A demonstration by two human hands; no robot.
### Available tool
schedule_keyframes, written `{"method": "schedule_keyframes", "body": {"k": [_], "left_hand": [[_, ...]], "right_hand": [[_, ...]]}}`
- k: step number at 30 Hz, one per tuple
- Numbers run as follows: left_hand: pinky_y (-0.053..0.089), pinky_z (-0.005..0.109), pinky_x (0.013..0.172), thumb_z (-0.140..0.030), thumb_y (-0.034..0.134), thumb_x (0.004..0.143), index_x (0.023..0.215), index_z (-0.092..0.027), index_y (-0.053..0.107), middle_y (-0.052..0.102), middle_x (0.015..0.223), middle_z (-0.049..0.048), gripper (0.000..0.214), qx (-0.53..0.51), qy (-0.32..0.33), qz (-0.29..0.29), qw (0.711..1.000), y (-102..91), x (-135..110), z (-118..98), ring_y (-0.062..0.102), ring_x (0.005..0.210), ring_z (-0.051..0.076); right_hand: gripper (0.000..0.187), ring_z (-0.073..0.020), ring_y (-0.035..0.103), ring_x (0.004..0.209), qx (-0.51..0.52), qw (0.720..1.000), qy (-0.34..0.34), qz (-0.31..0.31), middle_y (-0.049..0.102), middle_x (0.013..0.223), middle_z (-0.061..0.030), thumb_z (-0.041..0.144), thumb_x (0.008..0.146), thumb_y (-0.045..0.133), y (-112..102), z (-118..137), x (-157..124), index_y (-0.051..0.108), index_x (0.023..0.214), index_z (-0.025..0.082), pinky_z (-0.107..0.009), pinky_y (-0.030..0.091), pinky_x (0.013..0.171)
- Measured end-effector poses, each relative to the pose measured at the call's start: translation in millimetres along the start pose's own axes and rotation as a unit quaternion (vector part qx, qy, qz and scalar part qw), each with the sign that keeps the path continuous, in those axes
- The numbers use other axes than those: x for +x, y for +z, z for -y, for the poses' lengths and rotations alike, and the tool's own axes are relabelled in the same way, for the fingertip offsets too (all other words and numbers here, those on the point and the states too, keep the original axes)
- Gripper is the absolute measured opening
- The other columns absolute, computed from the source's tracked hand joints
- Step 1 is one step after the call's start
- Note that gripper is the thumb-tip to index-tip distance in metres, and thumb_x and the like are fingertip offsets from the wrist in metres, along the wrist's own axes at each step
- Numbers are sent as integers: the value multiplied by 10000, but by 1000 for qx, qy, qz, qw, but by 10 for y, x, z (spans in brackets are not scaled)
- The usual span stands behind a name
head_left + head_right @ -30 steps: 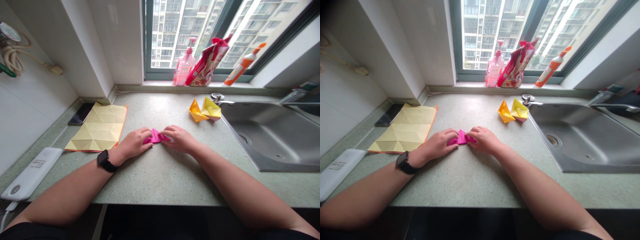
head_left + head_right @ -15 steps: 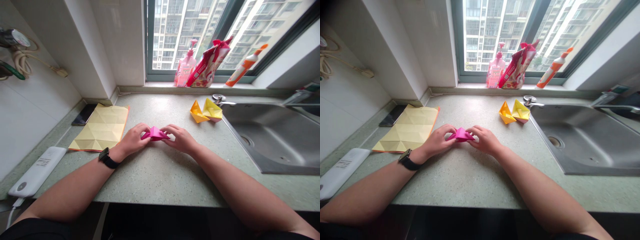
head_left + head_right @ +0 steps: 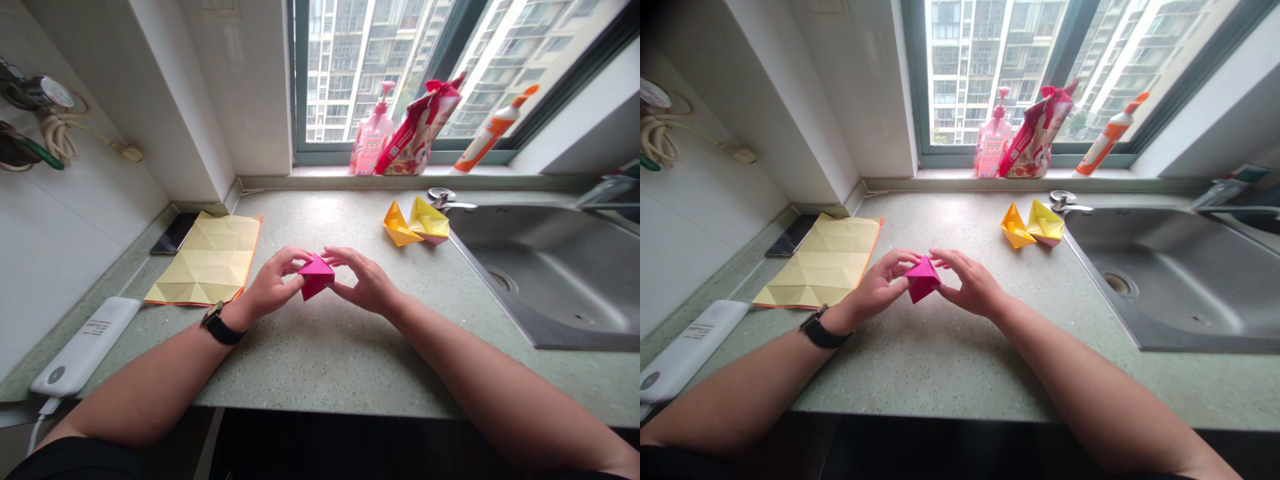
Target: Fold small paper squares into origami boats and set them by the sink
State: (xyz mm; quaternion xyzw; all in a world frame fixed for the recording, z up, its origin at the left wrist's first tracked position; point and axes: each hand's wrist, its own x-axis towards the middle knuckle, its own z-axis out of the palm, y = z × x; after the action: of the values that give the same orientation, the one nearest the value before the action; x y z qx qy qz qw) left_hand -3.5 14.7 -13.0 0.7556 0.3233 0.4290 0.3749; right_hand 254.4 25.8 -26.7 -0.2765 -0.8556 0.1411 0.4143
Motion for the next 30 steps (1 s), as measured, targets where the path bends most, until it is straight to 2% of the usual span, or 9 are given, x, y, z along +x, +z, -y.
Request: {"method": "schedule_keyframes", "body": {"k": [4,8,10,13,17,24,30], "left_hand": [[678,400,948,-297,619,1061,1265,-217,606,637,1485,147,219,-79,-51,15,995,-16,0,19,778,1139,238],[645,352,933,-381,705,1052,1234,-218,625,661,1481,128,258,-144,-85,-6,986,-20,3,28,786,1113,229],[627,325,923,-408,746,1038,1216,-213,645,672,1463,115,282,-162,-99,-14,982,-15,5,32,786,1093,218],[609,300,886,-433,786,1013,1192,-207,669,680,1443,104,311,-168,-119,-20,978,-8,9,43,787,1025,192],[592,277,836,-441,820,984,1192,-205,675,701,1402,100,347,-170,-131,-29,976,-2,27,54,783,964,173],[614,362,1019,-295,819,949,1109,-186,713,654,1442,107,220,-184,-90,-42,978,13,56,72,771,1094,195],[603,475,1117,-240,807,898,1054,-179,793,621,1457,128,168,-155,-111,-57,980,-14,46,115,718,1256,269]], "right_hand": [[525,-260,757,1124,8,998,53,-16,719,1339,-143,317,1016,704,-12,-28,-2,537,1511,262,-460,668,973],[335,-204,754,856,48,989,139,7,785,992,-47,389,1034,691,-33,-52,8,621,1329,246,-379,650,807],[278,-184,747,772,95,980,173,26,790,901,-25,421,1051,672,-33,-51,18,645,1261,242,-344,626,747],[264,-196,779,802,151,968,198,21,817,917,-41,447,1054,664,-19,-41,34,678,1214,238,-341,621,750],[238,-207,783,832,163,966,199,-14,827,938,-55,436,1027,699,-9,-43,47,734,1151,236,-352,623,773],[228,-215,780,914,209,954,212,-43,829,1013,-65,410,997,716,-8,-98,52,772,1128,232,-378,623,848],[182,-216,764,971,253,942,218,-46,817,1039,-70,367,964,730,-3,-135,56,787,1075,234,-408,629,913]]}}
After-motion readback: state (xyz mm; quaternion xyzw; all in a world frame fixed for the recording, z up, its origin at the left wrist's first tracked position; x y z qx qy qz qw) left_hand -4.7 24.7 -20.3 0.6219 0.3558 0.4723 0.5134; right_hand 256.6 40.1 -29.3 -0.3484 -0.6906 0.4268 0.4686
